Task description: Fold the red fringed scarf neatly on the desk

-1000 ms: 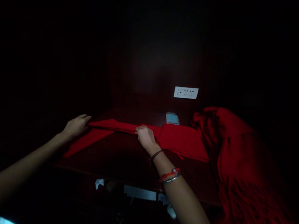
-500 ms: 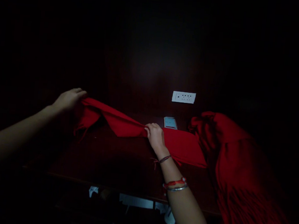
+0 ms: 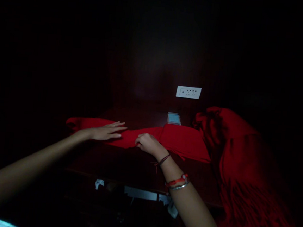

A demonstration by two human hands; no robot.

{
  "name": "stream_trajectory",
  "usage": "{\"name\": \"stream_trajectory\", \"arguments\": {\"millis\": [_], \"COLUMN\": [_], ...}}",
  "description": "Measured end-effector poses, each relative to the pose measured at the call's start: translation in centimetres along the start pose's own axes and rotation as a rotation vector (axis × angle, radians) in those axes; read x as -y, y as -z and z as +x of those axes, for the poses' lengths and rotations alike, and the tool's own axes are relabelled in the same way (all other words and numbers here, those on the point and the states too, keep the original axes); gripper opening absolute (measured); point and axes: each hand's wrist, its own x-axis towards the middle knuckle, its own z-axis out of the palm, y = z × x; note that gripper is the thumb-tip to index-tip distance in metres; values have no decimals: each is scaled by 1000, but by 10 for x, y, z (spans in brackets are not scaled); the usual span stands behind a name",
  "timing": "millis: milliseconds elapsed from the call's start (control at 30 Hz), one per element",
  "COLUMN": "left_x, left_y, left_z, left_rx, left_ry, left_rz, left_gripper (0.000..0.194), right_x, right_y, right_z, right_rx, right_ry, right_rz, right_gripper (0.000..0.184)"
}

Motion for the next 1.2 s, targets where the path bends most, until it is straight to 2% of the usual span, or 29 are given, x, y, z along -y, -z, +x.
{"name": "stream_trajectory", "arguments": {"millis": [67,133,200,300,333,400,467,600,667,767,833,867,900,967,1067,1133,1200], "left_x": [-13,-11,1,17,19,16,11,17,26,30,22,17,13,11,22,28,23], "left_y": [-17,-27,-26,-11,-6,-1,-5,-30,-40,-44,-43,-43,-42,-43,-44,-41,-36], "left_z": [2,-5,-16,-25,-23,-10,8,35,37,28,21,17,14,8,2,-2,-6], "left_rx": [-9,70,184,265,235,83,-13,91,14,-220,-332,-340,-310,-174,-4,5,-62], "left_ry": [78,218,310,295,266,205,172,257,283,167,17,-53,-104,-145,-130,-133,-174], "left_rz": [-27,-27,-25,-16,-11,3,5,-19,-16,28,55,57,49,17,-8,7,34], "left_gripper": [53,58,69,81,78,67,60,63,63,57,51,48,47,46,47,47,45], "right_x": [-2,-3,-3,-2,-1,1,2,2,1,-6,-12,-15,-18,-22,-23,-22,-19], "right_y": [0,-2,-4,-8,-9,-11,-11,-6,-1,8,10,10,9,6,2,1,3], "right_z": [-2,-3,-3,-1,-1,0,-1,-7,-10,-17,-22,-24,-27,-32,-38,-41,-42], "right_rx": [34,41,31,30,27,14,9,36,24,-25,49,122,200,307,328,291,195], "right_ry": [22,42,60,75,72,65,72,74,35,-99,-184,-212,-230,-242,-236,-229,-194], "right_rz": [22,35,38,36,36,47,80,151,144,119,132,141,147,148,138,134,129], "right_gripper": [17,17,19,21,21,21,21,23,27,37,47,51,54,56,53,52,52]}}
